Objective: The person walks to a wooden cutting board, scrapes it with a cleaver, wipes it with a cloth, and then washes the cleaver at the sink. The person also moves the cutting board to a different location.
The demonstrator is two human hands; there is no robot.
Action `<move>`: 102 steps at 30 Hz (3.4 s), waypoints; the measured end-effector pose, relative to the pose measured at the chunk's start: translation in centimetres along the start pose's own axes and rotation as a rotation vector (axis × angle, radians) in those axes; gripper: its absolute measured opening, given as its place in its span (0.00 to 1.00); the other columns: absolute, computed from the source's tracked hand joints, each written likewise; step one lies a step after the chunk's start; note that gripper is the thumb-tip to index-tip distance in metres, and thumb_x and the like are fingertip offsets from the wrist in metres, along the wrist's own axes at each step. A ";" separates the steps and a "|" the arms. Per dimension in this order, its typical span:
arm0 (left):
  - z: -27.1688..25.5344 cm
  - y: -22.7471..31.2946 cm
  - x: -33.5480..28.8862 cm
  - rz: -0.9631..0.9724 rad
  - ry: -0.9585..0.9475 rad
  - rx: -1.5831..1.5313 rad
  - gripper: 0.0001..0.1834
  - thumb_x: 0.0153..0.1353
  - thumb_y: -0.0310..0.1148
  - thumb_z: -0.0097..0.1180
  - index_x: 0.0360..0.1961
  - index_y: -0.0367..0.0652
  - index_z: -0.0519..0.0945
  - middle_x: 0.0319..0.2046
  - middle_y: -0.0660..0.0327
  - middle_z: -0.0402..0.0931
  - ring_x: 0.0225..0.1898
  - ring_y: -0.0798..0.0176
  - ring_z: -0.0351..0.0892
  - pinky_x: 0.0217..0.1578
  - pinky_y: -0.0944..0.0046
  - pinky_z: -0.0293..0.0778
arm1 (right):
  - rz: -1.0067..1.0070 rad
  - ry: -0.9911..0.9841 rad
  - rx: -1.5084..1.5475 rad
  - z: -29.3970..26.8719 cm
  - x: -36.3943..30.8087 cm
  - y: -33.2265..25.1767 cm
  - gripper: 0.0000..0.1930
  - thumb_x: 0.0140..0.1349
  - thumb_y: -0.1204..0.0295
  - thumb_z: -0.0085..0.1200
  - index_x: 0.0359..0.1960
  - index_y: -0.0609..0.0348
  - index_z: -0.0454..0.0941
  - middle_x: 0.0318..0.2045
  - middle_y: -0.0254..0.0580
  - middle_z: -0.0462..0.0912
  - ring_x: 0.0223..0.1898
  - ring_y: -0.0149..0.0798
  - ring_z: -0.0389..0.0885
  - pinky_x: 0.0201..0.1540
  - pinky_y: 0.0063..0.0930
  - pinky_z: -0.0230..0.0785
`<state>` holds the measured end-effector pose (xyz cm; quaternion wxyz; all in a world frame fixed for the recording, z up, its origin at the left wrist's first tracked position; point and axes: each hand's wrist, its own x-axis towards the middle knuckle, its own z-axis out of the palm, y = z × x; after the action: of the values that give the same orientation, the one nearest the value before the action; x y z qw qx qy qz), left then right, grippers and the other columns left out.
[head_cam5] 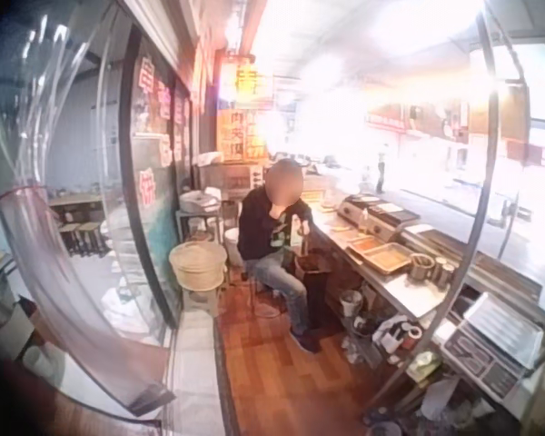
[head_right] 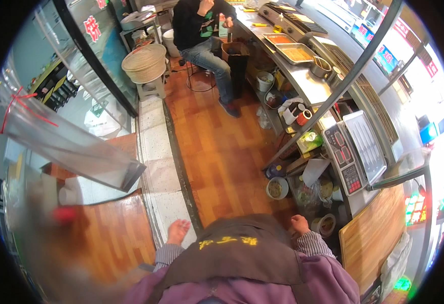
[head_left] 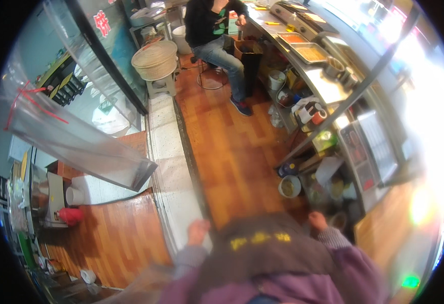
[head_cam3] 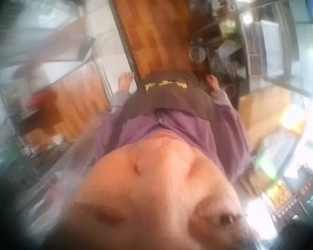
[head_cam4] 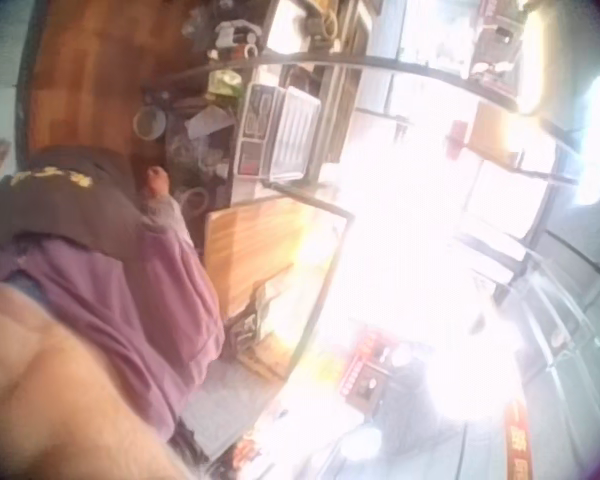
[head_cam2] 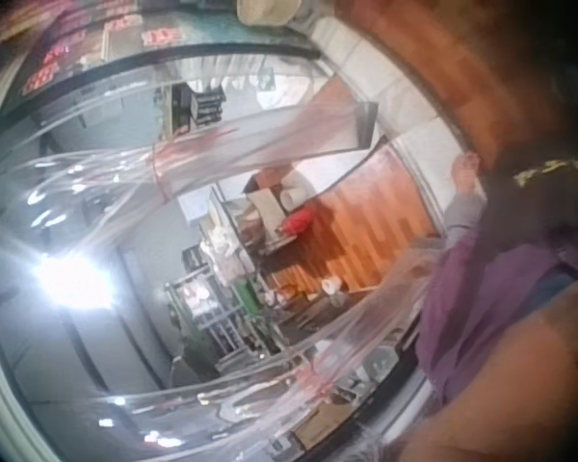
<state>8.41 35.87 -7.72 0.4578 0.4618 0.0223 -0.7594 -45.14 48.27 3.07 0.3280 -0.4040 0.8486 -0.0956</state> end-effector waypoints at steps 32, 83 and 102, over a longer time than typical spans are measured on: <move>3.5 -23.0 -2.6 -0.724 0.188 -0.079 0.43 0.57 0.62 0.45 0.65 0.45 0.52 0.47 0.51 0.71 0.23 0.66 0.73 0.20 0.75 0.68 | 0.885 0.128 0.197 2.0 20.4 40.8 0.16 0.59 0.67 0.48 0.44 0.66 0.73 0.47 0.48 0.76 0.44 0.45 0.74 0.44 0.36 0.64; 3.4 -20.8 0.3 -0.743 -0.104 -0.261 0.32 0.65 0.53 0.38 0.64 0.47 0.52 0.54 0.45 0.65 0.45 0.50 0.77 0.15 0.75 0.76 | 0.280 -0.203 0.522 14.7 18.5 11.5 0.23 0.55 0.87 0.45 0.54 0.57 0.63 0.44 0.40 0.71 0.42 0.31 0.71 0.45 0.23 0.67; 9.4 -5.4 -1.2 -0.048 -0.001 -0.230 0.18 0.59 0.33 0.52 0.49 0.40 0.66 0.44 0.50 0.71 0.44 0.50 0.75 0.47 0.49 0.73 | -0.268 -0.197 0.246 11.0 14.6 -20.7 0.11 0.63 0.76 0.40 0.44 0.63 0.71 0.38 0.39 0.74 0.40 0.32 0.72 0.45 0.25 0.67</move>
<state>-1.64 35.49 -3.56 0.4892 0.4054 0.1202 -0.7628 -31.96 24.90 -3.51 0.4405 -0.4775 0.7330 -0.2015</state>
